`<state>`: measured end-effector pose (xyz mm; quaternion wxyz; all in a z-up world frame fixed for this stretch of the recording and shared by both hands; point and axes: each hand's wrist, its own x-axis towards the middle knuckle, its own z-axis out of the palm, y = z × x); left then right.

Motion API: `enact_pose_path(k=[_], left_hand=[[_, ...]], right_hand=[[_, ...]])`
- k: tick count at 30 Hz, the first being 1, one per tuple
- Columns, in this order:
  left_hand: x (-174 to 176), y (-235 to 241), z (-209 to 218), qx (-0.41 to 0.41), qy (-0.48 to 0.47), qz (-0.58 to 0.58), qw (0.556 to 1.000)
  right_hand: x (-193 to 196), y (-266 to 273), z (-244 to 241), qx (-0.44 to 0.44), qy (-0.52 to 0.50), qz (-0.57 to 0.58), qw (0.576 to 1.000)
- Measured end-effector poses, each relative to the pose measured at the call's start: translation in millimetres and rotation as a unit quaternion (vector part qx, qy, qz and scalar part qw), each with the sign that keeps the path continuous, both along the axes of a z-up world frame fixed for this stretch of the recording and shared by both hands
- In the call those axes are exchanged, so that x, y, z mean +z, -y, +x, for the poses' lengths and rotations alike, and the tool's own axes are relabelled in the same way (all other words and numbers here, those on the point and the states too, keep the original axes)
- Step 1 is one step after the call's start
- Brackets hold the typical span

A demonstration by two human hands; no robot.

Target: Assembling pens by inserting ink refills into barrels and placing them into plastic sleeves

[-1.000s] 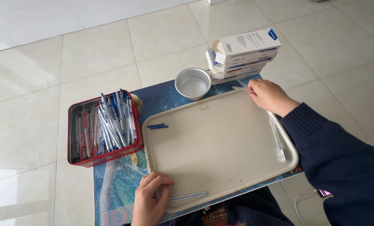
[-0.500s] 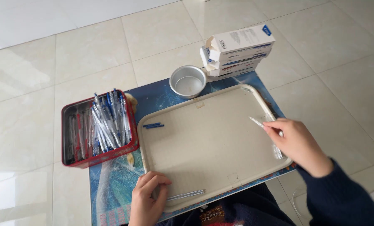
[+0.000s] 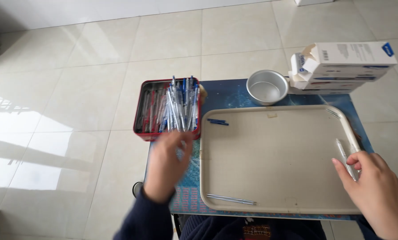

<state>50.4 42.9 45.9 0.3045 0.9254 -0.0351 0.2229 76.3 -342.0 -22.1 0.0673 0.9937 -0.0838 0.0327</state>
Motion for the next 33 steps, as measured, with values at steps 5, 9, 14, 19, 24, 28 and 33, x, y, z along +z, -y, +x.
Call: enact_pose_path(k=[5,9,14,19,24,28,33], left_hand=[[-9.4,-57.3,87.2,0.102,-0.047,0.103,0.988],[-34.4,-74.2,132.1,0.186,-0.166,0.104,0.963],[-31.8,-70.9,134.3,0.196,-0.137,0.069,0.968],[30.0,-30.1,80.8,0.126,0.049,-0.057,0.989],[32.3,44.3,12.6,-0.181,0.046,-0.203,0.961],[-6.9,72.6,-5.1,-0.233,-0.092,-0.356,0.9],[-43.1,71.8,-6.3,-0.193,-0.159,-0.483,0.839]], right_hand=[[8.5,-29.8,-5.3,0.107,0.073,0.196,0.972],[2.4,-56.7,-7.3,0.172,0.1,0.318,0.927],[12.6,-79.1,-14.8,0.173,0.062,0.339,0.923],[26.7,-88.4,-13.9,0.216,0.104,0.38,0.894],[43.0,-106.0,-6.4,0.367,0.251,0.363,0.819],[38.8,-123.7,-0.4,0.447,0.27,0.306,0.796],[37.6,-130.8,-2.8,0.45,0.197,0.376,0.786]])
